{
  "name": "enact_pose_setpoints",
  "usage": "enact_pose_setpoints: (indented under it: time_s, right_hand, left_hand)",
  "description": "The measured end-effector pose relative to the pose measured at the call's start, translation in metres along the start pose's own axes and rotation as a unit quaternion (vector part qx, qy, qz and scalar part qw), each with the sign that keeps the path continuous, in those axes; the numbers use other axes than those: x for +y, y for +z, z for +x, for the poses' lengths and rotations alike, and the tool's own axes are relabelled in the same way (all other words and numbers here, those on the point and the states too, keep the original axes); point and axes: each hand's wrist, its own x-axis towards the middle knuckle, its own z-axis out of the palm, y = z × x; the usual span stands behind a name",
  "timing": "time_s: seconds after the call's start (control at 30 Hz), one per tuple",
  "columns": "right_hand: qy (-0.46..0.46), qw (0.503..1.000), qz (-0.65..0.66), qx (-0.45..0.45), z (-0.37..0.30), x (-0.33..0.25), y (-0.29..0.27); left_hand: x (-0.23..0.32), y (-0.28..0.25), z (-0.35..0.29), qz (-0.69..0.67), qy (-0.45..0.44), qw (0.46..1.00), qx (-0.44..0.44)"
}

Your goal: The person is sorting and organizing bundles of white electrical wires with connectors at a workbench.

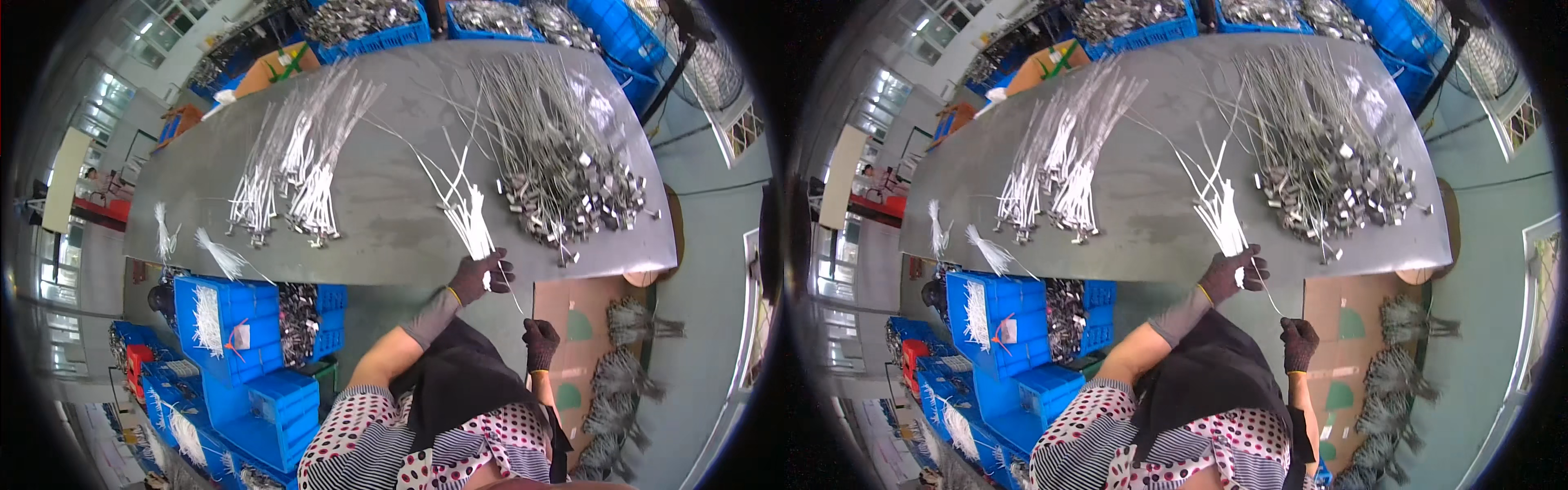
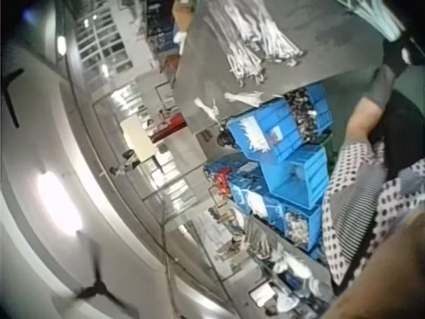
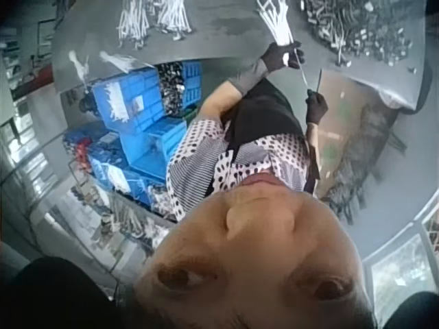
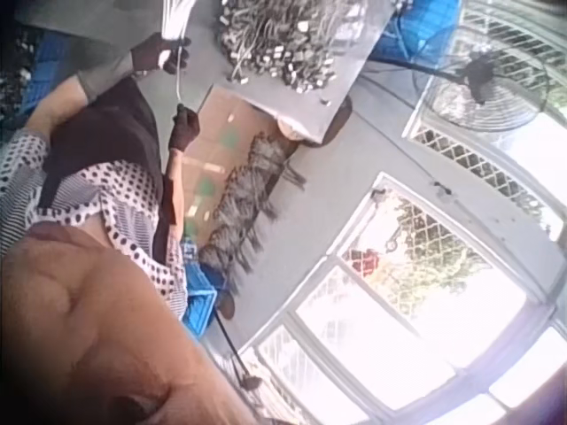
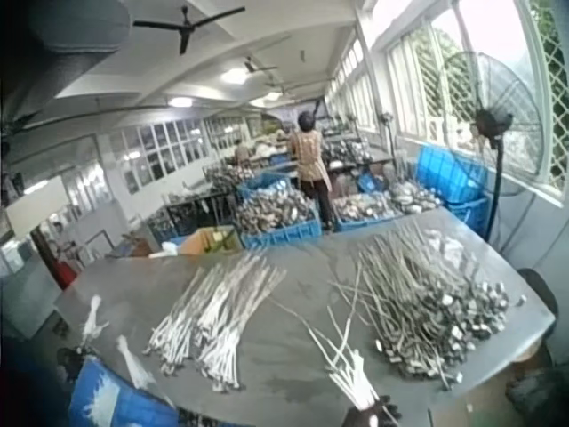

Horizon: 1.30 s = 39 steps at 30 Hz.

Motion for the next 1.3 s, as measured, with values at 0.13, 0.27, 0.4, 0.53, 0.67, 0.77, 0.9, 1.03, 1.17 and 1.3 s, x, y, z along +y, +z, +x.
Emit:
enact_pose_setpoints:
  time_s: [0.13,0.27,0.4,0.53,0.67,0.77,0.9,1.03,1.17,1.3]
  right_hand:
    - [-0.003,0.995,0.054,-0.079,-0.016,-0.045,0.013]
    - [-0.046,0.983,-0.058,-0.165,-0.025,-0.033,0.039]
    - [-0.104,0.965,-0.091,-0.221,-0.001,-0.011,0.035]
    - [0.029,0.981,-0.061,-0.182,0.012,-0.049,0.047]
    - [-0.035,0.99,-0.055,-0.123,0.056,-0.085,0.095]
    - [-0.041,0.994,-0.047,-0.088,0.084,-0.121,0.135]
    - [-0.089,0.988,-0.121,-0.021,0.106,-0.154,0.173]
    - [-0.096,0.983,-0.152,-0.038,0.124,-0.169,0.189]
    - [-0.155,0.976,-0.109,-0.112,0.137,-0.164,0.185]
    - [-0.177,0.953,-0.242,0.036,0.128,-0.165,0.149]
  left_hand:
    - [0.023,0.009,0.02,0.008,0.14,0.987,0.073]
    - [0.036,0.019,0.035,0.116,0.203,0.968,0.094]
    - [0.066,-0.013,0.047,0.089,0.204,0.972,0.073]
    - [0.104,0.001,0.049,0.198,0.18,0.949,0.167]
    - [0.065,0.001,0.054,0.223,0.15,0.942,0.201]
    - [0.038,0.0,0.05,0.231,0.126,0.947,0.185]
    - [0.046,0.009,0.046,0.181,0.136,0.965,0.135]
    - [0.072,0.013,0.049,0.237,0.125,0.96,0.079]
    - [0.08,0.012,0.061,0.168,0.115,0.974,0.103]
    - [0.111,-0.012,0.067,0.448,0.14,0.837,0.281]
